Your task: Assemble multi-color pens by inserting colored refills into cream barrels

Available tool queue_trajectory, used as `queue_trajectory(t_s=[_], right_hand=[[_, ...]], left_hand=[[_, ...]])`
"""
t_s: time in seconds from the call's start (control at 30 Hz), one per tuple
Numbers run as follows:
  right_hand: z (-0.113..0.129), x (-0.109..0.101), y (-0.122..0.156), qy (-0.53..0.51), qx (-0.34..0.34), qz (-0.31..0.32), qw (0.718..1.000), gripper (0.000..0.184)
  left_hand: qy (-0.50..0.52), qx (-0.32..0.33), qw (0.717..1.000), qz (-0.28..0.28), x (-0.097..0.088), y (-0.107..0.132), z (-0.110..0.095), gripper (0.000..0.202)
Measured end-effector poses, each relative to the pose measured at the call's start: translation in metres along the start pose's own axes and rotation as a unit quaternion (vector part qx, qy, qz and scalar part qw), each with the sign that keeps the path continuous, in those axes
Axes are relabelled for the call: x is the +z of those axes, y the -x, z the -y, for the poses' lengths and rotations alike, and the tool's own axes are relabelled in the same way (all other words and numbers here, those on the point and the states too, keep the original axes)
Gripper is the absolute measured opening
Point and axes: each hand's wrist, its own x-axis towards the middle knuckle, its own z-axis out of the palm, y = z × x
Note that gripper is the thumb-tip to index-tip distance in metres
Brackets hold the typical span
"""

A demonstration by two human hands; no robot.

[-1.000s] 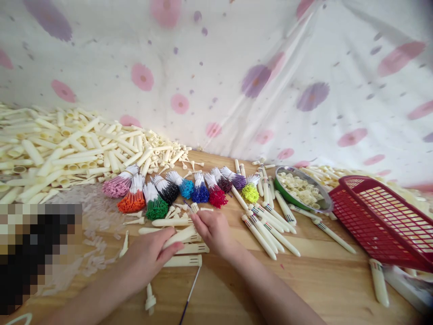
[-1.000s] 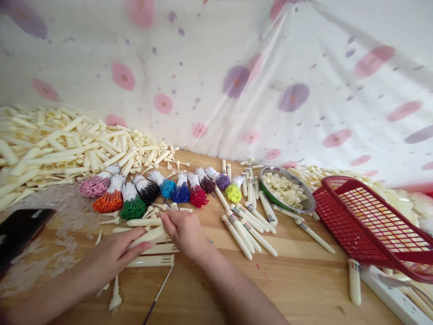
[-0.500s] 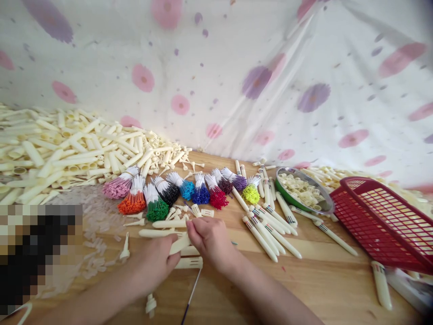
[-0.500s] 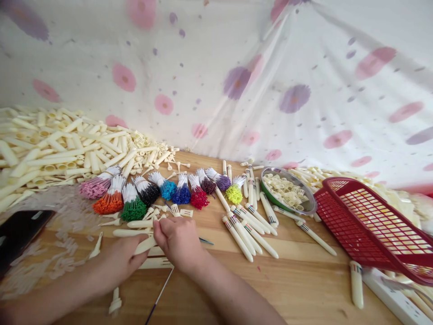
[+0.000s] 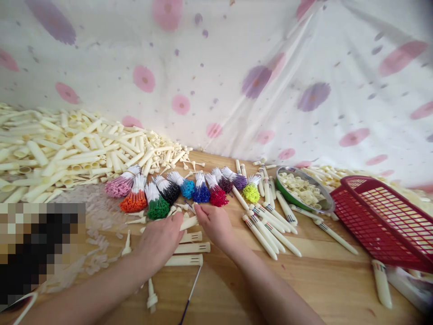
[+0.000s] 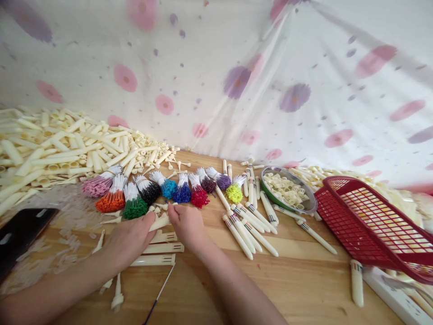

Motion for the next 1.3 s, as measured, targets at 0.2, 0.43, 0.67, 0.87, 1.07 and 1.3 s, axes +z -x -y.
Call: queue_trajectory(t_s=[0.2, 0.43, 0.67, 0.87, 1.07, 1.3], right_hand=[[-0.027, -0.014, -0.014, 0.006, -0.029, -0.043, 0.999, 0.043], [-0.025, 0.006, -0.014, 0.192, -0.041, -0.03, 0.98, 0.019], [-0.027, 0.009, -0.014, 0.154, -0.01, -0.021, 0.988, 0.009], [-0.03, -0.004, -0.012, 0.099, 0.027, -0.016, 0.995, 0.017], [-0.028, -0.007, -0.004, -0.079, -0.023, -0.059, 0.995, 0.013], [-0.019, 0.0, 0.004, -0.147, -0.076, -0.089, 0.982, 0.013]], left_hand=[[-0.016, -0.009, 0.997, -0.08, -0.014, 0.0, 0.024, 0.032], [-0.067, 0.049, 0.989, -0.126, -0.013, -0.012, 0.036, 0.02], [-0.049, 0.054, 0.988, -0.137, 0.002, -0.014, 0.021, 0.013], [0.051, 0.059, 0.982, -0.171, -0.03, -0.028, 0.042, 0.03], [0.077, -0.108, 0.961, -0.242, -0.067, -0.087, 0.121, 0.023], [0.113, -0.173, 0.952, -0.226, -0.062, -0.13, 0.173, 0.021]])
